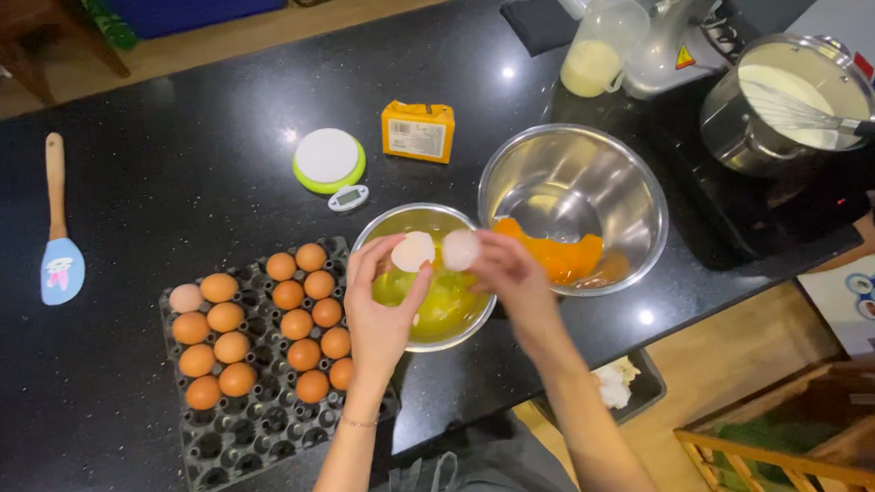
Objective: Crack eggs and separate the egg yolks from the whites into two different stainless steel bowls.
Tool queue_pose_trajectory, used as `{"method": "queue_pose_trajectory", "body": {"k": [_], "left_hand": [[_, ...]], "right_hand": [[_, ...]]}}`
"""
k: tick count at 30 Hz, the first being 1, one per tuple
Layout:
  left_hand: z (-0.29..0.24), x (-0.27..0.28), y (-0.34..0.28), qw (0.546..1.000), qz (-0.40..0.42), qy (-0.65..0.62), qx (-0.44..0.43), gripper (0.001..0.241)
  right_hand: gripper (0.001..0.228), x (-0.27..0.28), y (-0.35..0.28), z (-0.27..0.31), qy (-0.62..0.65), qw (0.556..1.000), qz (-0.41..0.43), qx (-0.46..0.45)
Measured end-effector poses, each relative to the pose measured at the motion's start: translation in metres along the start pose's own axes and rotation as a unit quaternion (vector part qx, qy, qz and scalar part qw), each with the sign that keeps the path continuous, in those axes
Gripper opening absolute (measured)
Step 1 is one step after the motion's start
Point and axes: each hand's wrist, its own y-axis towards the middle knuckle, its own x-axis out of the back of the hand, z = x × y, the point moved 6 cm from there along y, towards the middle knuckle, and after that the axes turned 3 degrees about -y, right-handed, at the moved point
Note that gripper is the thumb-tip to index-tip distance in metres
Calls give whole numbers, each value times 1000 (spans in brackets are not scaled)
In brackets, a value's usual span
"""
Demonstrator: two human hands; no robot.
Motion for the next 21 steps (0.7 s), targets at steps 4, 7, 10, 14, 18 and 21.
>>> {"method": "queue_pose_trajectory", "body": {"k": [4,7,10,14,18,21], "left_hand": [[1,5,-3,993,79,84,-12,47],[21,10,-13,976,148,161,-11,52],[25,19,-20,966,180,181,-47,59],[25,44,-30,985,126,120,-20,51],[33,101,-41,980,68,86,167,43],[67,174,-64,979,-32,145,143,35]], "right_hand": [[50,-29,-16,-42,-101,994,35,-20],[56,-40,-24,-56,-122,992,39,-13],[55,-41,-28,-72,-140,990,19,-18],[49,-19,-27,-106,-10,996,-47,-72],[48,14,-33,-113,-23,989,-127,-69],[45,30,-45,-103,-22,990,-127,-59]]}}
